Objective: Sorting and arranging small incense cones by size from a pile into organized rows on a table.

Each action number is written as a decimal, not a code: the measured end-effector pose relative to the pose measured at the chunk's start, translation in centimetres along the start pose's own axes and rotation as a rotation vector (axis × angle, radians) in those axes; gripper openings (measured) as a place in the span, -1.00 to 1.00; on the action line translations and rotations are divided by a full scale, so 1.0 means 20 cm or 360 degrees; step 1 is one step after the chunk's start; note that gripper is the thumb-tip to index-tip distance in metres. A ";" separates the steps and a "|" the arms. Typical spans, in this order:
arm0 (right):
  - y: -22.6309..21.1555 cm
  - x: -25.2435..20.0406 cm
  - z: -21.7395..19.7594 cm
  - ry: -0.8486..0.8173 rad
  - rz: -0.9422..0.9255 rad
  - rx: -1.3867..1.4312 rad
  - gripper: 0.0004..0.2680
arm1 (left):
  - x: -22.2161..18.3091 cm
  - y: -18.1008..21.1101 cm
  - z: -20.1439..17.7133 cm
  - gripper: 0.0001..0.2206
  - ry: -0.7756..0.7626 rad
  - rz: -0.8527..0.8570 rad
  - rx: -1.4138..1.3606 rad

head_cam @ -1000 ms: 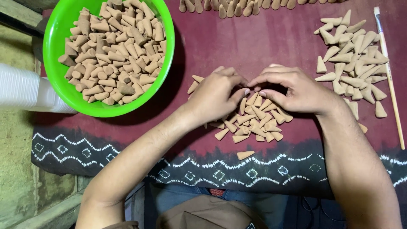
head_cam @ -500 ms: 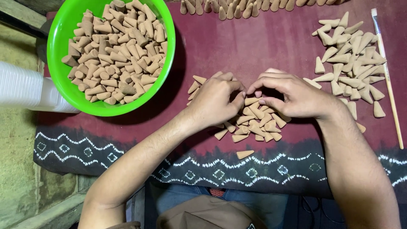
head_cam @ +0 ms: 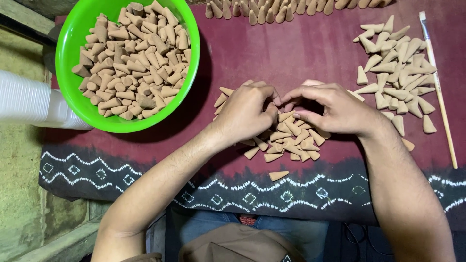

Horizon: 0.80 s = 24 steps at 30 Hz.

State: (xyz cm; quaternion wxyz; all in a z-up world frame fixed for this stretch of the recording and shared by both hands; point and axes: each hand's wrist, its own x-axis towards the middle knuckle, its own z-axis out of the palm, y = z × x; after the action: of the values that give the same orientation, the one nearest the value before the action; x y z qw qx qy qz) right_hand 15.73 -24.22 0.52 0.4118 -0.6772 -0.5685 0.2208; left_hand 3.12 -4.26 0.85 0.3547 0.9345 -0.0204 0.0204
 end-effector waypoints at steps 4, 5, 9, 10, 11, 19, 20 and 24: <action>-0.03 0.01 0.00 0.0007 0.0024 0.0046 -0.75 | -0.02 0.03 -0.01 -0.83 -0.0031 -0.0010 0.0037; -0.04 0.01 0.00 -0.0009 0.0027 0.0042 -0.76 | -0.03 0.05 -0.02 -0.81 -0.0071 -0.0011 0.0056; -0.04 0.01 0.00 0.0021 0.0063 0.0064 -0.78 | -0.03 0.08 -0.03 -0.82 -0.0149 0.0022 0.0078; -0.02 0.00 0.02 0.0020 0.0063 0.0064 -0.78 | -0.03 0.09 -0.03 -0.82 -0.0149 0.0021 0.0077; 0.01 -0.01 0.03 0.0083 0.0069 0.0099 -0.79 | -0.03 0.10 -0.04 -0.81 -0.0150 0.0033 0.0063; 0.10 -0.02 0.07 0.0619 -0.0009 0.0373 -0.71 | 0.05 -0.04 -0.04 -0.87 0.0039 0.0138 -0.0159; 0.13 -0.03 0.05 0.0606 0.0019 0.0293 -0.73 | 0.08 -0.09 -0.05 -0.90 0.0274 0.0107 -0.0077; 0.07 -0.02 0.01 0.0271 0.0338 0.0028 -0.82 | 0.21 -0.26 -0.06 -0.91 0.0795 -0.0297 -0.0196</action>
State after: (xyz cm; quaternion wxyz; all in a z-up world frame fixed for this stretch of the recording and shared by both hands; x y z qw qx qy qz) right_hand 16.26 -24.49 -0.83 0.4388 -0.7462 -0.4546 0.2098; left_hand 7.59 0.26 -1.55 0.4053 0.8750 0.1528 0.2162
